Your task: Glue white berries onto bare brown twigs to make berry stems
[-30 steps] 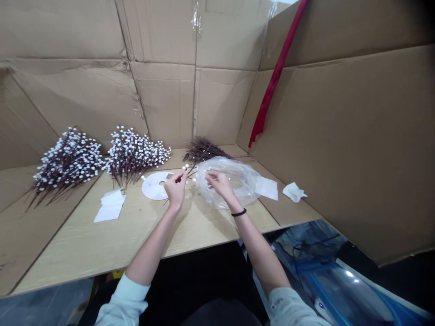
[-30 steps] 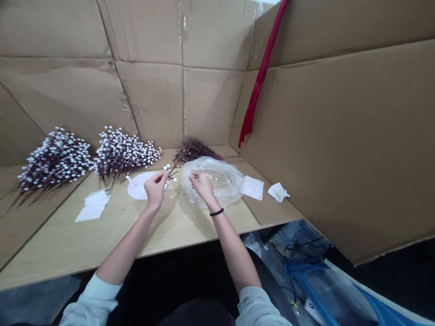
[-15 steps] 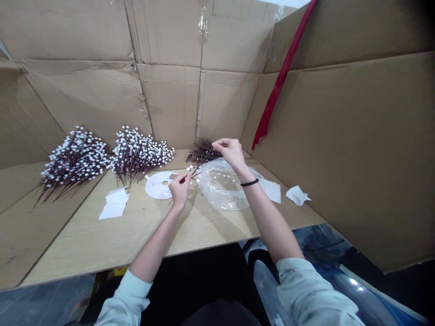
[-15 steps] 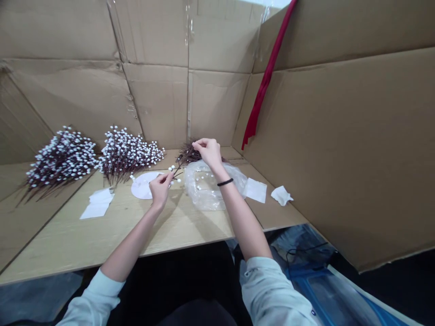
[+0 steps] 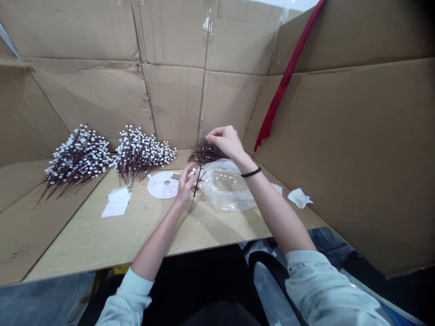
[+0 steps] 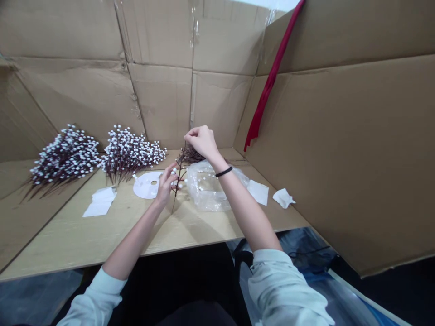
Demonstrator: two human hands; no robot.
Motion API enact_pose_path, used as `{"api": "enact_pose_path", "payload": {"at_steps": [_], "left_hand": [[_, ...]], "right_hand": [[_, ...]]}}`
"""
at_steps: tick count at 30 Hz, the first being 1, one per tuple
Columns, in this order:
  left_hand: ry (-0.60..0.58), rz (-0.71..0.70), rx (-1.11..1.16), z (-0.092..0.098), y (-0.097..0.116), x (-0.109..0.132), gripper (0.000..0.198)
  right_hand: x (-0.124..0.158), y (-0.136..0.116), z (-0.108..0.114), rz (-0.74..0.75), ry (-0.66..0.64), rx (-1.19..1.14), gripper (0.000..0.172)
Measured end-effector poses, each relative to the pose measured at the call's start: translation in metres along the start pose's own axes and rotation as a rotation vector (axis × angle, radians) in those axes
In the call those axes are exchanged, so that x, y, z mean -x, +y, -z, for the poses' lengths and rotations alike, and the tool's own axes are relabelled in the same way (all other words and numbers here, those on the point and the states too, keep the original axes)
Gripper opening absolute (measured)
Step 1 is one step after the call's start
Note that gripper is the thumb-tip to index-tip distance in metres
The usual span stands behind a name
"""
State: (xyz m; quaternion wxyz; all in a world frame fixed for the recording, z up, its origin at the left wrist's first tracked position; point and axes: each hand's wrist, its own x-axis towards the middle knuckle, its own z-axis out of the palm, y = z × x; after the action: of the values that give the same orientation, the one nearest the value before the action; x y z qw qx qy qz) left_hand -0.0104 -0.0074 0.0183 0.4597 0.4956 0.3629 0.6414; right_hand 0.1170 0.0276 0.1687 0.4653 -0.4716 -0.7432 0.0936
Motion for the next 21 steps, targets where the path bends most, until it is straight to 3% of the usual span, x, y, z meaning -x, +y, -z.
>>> {"api": "enact_pose_path", "payload": {"at_steps": [6, 15, 21], "left_hand": [[-0.054, -0.048, 0.124, 0.001, -0.004, -0.005, 0.03], [0.007, 0.052, 0.215, -0.002, -0.001, -0.006, 0.031], [0.048, 0.123, 0.294, -0.003, 0.001, -0.006, 0.028]], "right_hand": [[0.001, -0.001, -0.006, 0.0, -0.044, 0.028, 0.015], [0.004, -0.001, -0.013, 0.01, -0.069, 0.034, 0.017], [0.038, 0.031, -0.002, -0.075, 0.093, 0.0, 0.037]]}}
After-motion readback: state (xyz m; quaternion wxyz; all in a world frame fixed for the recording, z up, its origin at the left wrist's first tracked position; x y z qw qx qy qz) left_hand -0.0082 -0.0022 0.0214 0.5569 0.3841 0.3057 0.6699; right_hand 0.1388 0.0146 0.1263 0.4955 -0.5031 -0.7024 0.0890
